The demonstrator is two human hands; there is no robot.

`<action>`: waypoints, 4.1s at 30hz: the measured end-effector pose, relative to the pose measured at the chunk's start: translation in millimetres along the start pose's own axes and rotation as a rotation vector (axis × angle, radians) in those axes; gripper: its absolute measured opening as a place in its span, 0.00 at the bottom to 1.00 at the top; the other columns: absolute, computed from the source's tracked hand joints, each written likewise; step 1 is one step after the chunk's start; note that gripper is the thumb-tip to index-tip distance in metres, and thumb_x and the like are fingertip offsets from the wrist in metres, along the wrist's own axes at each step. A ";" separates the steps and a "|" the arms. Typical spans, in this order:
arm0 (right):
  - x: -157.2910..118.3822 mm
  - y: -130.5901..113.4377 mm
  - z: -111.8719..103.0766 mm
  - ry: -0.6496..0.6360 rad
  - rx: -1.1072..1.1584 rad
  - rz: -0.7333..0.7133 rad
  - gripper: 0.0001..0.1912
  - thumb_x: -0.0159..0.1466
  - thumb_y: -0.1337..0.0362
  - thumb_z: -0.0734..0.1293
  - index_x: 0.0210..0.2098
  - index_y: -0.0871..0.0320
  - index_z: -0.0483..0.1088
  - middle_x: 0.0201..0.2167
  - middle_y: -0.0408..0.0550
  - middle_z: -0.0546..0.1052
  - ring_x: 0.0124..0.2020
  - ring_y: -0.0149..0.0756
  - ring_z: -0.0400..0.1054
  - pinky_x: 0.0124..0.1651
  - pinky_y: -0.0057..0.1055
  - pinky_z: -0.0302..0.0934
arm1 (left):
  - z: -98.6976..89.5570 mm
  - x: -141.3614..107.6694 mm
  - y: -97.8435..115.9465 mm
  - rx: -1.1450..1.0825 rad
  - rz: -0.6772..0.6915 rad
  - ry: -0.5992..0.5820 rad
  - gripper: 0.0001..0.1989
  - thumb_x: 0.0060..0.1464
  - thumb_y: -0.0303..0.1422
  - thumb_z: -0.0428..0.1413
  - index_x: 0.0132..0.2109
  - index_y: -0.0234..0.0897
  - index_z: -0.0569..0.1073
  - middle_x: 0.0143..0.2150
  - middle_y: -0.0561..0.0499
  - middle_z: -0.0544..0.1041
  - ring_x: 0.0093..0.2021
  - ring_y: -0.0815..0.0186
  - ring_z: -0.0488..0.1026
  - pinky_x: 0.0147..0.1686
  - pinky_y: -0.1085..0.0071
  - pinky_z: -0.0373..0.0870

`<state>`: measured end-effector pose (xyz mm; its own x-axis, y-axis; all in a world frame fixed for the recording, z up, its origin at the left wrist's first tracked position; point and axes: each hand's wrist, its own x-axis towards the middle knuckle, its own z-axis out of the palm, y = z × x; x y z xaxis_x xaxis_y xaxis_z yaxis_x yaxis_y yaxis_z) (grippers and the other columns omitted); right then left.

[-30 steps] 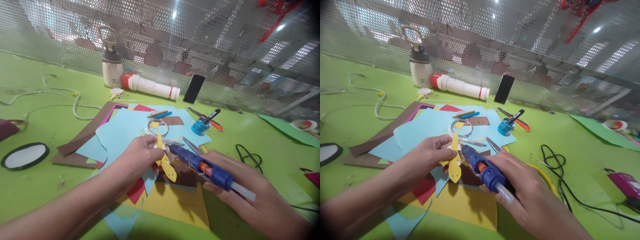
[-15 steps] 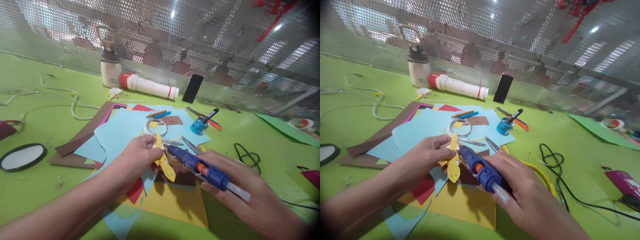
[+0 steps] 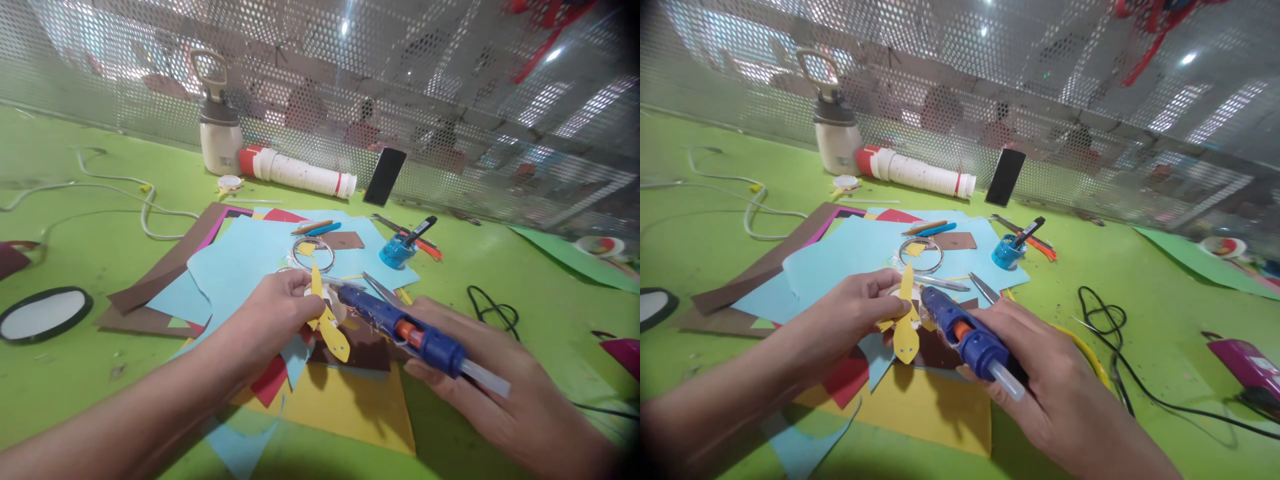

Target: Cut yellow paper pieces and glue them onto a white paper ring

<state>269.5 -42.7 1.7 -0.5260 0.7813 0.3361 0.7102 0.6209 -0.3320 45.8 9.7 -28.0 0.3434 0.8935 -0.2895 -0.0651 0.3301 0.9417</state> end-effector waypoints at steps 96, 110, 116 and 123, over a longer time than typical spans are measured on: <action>-4.4 3.6 3.4 -0.025 -0.036 -0.003 0.22 0.65 0.64 0.64 0.57 0.43 0.58 0.47 0.44 0.76 0.48 0.41 0.71 0.44 0.30 0.68 | -1.6 2.4 -3.0 0.045 0.026 0.018 0.04 0.43 0.28 0.55 0.30 0.34 0.72 0.22 0.51 0.73 0.20 0.69 0.66 0.20 0.74 0.63; -1.8 1.5 1.7 -0.041 -0.037 -0.016 0.21 0.65 0.64 0.64 0.56 0.43 0.60 0.45 0.45 0.77 0.45 0.43 0.73 0.42 0.33 0.69 | 0.5 1.6 -1.3 0.030 0.023 0.035 0.01 0.43 0.27 0.55 0.27 0.35 0.70 0.22 0.51 0.72 0.20 0.70 0.65 0.19 0.75 0.62; -4.1 5.7 1.0 0.038 -0.045 0.030 0.19 0.64 0.64 0.64 0.54 0.45 0.63 0.43 0.46 0.77 0.41 0.43 0.74 0.37 0.33 0.70 | 0.1 0.7 1.6 0.011 0.010 0.007 0.01 0.44 0.26 0.55 0.28 0.34 0.72 0.22 0.50 0.74 0.20 0.70 0.66 0.19 0.76 0.62; -0.3 15.6 -4.8 0.147 -0.068 0.048 0.12 0.64 0.65 0.65 0.47 0.47 0.68 0.39 0.43 0.77 0.36 0.38 0.74 0.37 0.30 0.68 | -0.9 1.5 -0.4 0.011 0.006 0.016 0.02 0.43 0.26 0.56 0.29 0.34 0.72 0.21 0.50 0.73 0.20 0.69 0.66 0.19 0.75 0.62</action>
<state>283.0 -33.6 0.7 -0.4204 0.7889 0.4481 0.7651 0.5738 -0.2923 45.5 11.2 -29.0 0.3279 0.9004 -0.2861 -0.0567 0.3210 0.9454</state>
